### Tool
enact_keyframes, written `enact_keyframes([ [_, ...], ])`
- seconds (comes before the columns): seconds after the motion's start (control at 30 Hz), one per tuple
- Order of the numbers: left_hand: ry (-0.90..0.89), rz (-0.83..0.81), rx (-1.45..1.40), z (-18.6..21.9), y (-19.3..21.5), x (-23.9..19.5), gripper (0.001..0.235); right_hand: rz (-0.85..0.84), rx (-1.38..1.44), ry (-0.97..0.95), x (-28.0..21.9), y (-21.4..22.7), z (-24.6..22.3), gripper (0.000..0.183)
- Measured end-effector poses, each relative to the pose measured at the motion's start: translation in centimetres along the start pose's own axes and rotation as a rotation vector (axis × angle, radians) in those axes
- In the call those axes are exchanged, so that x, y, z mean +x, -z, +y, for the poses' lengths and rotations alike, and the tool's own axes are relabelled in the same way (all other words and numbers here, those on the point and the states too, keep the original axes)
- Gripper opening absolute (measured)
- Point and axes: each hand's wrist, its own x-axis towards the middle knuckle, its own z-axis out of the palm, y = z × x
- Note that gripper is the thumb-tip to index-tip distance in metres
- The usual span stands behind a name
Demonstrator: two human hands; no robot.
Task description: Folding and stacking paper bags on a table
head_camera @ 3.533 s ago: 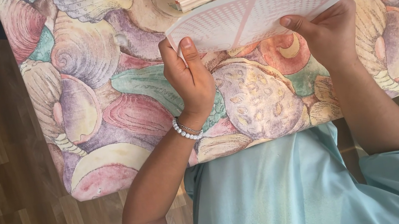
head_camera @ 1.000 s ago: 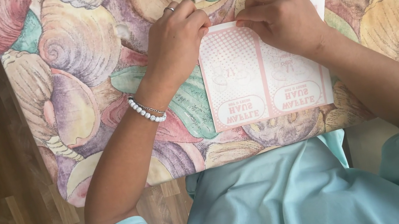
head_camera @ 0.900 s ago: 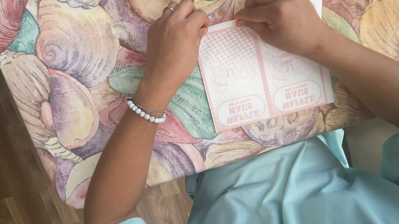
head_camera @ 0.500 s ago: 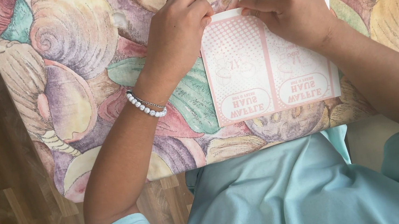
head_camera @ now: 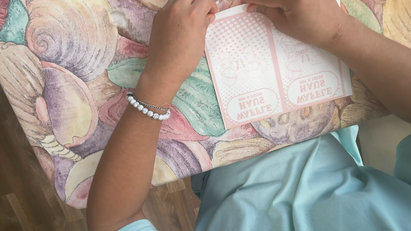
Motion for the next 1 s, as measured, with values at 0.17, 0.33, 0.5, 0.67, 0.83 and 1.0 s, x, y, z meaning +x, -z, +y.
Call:
enact_keyframes([
  [0.17, -0.048, 0.017, 0.075, 0.3, 0.4, 0.1, 0.018, -0.003, -0.024, -0.002, 0.2, 0.3, -0.4, 0.013],
  [0.33, -0.070, -0.035, 0.041, -0.2, 1.1, 0.2, 0.018, 0.006, -0.031, 0.005, 0.3, 0.3, -0.7, 0.011],
  [0.5, -0.091, -0.083, -0.040, -0.7, 1.3, 0.1, 0.007, -0.049, -0.045, -0.006, 0.3, 0.9, -0.7, 0.015],
  [0.67, -0.107, -0.109, -0.032, -0.6, 1.9, 0.1, 0.010, -0.154, -0.205, 0.023, 0.7, 3.0, -0.5, 0.017],
  [0.83, -0.137, -0.135, -0.112, -1.0, 2.4, 0.4, 0.016, -0.275, -0.313, 0.004, 0.3, 4.5, 1.0, 0.025],
  [1.0, -0.171, -0.214, -0.221, -1.8, 2.9, 0.9, 0.022, -0.462, -0.337, 0.069, 1.2, 6.1, 1.4, 0.014],
])
